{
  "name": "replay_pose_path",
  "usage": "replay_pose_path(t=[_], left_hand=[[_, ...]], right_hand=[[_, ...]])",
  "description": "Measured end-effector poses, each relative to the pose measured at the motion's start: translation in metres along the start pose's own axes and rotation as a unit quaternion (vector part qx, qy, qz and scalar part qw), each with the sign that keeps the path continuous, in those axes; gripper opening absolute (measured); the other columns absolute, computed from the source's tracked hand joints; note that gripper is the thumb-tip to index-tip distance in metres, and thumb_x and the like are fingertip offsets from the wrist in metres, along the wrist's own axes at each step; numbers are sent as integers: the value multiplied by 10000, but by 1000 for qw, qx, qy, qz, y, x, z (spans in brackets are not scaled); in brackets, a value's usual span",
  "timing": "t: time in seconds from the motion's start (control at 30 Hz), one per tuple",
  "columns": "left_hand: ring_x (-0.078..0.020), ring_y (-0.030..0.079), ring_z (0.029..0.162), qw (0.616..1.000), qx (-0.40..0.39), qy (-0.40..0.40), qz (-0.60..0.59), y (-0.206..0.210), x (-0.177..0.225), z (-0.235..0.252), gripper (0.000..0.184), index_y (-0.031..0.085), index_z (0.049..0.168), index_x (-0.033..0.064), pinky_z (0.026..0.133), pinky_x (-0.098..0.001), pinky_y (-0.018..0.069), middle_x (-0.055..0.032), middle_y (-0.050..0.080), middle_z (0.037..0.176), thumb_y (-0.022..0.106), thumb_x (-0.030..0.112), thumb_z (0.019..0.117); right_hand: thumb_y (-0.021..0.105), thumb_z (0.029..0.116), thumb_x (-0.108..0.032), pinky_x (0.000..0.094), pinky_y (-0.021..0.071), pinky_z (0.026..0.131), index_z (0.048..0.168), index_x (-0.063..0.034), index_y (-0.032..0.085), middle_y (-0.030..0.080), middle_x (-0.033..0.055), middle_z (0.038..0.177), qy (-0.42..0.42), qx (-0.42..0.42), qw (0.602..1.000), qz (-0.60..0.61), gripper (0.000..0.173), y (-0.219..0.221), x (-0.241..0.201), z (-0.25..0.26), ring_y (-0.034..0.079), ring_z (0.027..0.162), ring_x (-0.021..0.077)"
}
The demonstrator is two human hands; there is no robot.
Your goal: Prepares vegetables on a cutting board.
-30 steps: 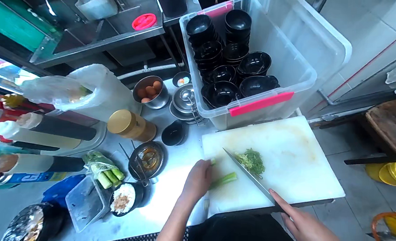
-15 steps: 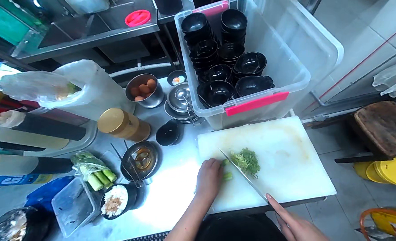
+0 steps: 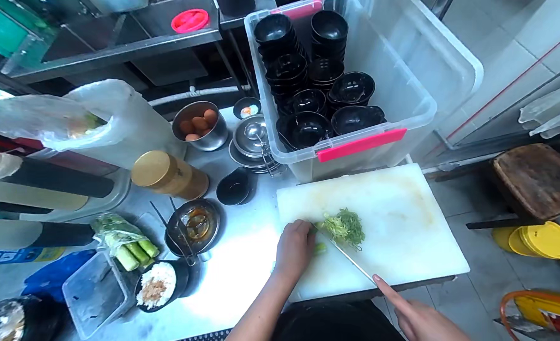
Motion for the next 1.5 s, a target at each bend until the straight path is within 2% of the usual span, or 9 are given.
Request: replay_pose_path(t=[0.23, 0.4, 0.57, 0.7, 0.8, 0.93, 1.1, 1.27, 1.5], left_hand=[[-170, 647, 1120, 998, -66, -6, -11, -2, -3, 0, 225, 737, 1139, 154, 1019, -359, 514, -2, 711, 1137, 639, 272, 975], [-185, 676, 1079, 983, -165, -65, -55, -20, -5, 2, 310, 720, 1204, 138, 998, -411, 540, -45, 716, 1132, 596, 339, 1003], [-230, 635, 1157, 996, -74, 56, 1, -16, -2, 26, 304, 700, 1288, 220, 1012, -438, 531, -52, 682, 1204, 557, 206, 1020], [-233, 619, 1111, 989, -71, 116, 61, -14, -3, 40, 246, 750, 1172, 248, 948, -428, 543, -36, 663, 1157, 604, 242, 974], [-275, 636, 1133, 994, -36, 53, 93, -31, -23, 31, 229, 751, 1151, 187, 948, -473, 551, -70, 688, 1155, 653, 212, 946], [-402, 617, 1154, 993, 53, -71, 79, -51, -39, 3, 359, 698, 1282, 101, 963, -555, 529, -197, 667, 1206, 671, 143, 926], [-272, 629, 1185, 996, -78, -16, 27, -16, 3, -17, 315, 735, 1211, 145, 1020, -455, 519, -85, 693, 1215, 618, 313, 971], [-236, 625, 1169, 992, -120, -17, 15, -7, 5, -8, 290, 724, 1178, 137, 1025, -413, 507, -52, 695, 1177, 612, 303, 968], [-204, 628, 1159, 997, -72, 39, -16, -8, 3, -14, 297, 746, 1207, 176, 1034, -389, 504, -34, 698, 1196, 575, 306, 1002]], right_hand=[[428, 1064, -175, 580, 573, 692, 1645, -452, 92, 697, 179, 866, 25, -45, 999, -11, 726, -4, -11, 29, 706, 784, 394], [439, 1059, -159, 580, 575, 679, 1654, -319, 230, 709, 186, 852, -40, 35, 997, 49, 651, -6, -4, 10, 702, 734, 385], [429, 1074, -174, 570, 585, 709, 1657, -255, 238, 719, 193, 898, -48, 68, 993, 81, 619, -4, 3, -3, 708, 749, 371], [432, 1073, -184, 571, 585, 711, 1653, -257, 254, 721, 191, 902, -37, 82, 993, 78, 611, -4, 5, -8, 712, 763, 374], [431, 1073, -196, 570, 586, 698, 1651, -269, 259, 720, 189, 896, -31, 89, 992, 80, 607, -1, 6, -12, 710, 753, 370], [431, 1072, -209, 582, 584, 692, 1647, -298, 266, 717, 202, 914, -19, 73, 994, 77, 605, 8, 5, -13, 711, 764, 386], [421, 1073, -206, 608, 578, 713, 1651, -286, 256, 722, 214, 932, -17, 42, 996, 76, 607, 20, 5, -8, 717, 790, 406], [416, 1073, -214, 604, 577, 715, 1655, -313, 229, 718, 208, 923, -8, 33, 997, 63, 619, 19, 11, -7, 714, 790, 402], [411, 1073, -213, 606, 575, 720, 1656, -326, 217, 715, 213, 931, -2, 16, 998, 62, 625, 23, 7, -9, 712, 806, 410]])
Point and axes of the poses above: each hand's wrist, its own z-axis towards the middle knuckle, its own y-axis out of the palm, x = y × z, the point moved 4 cm from there along z, towards the middle knuckle
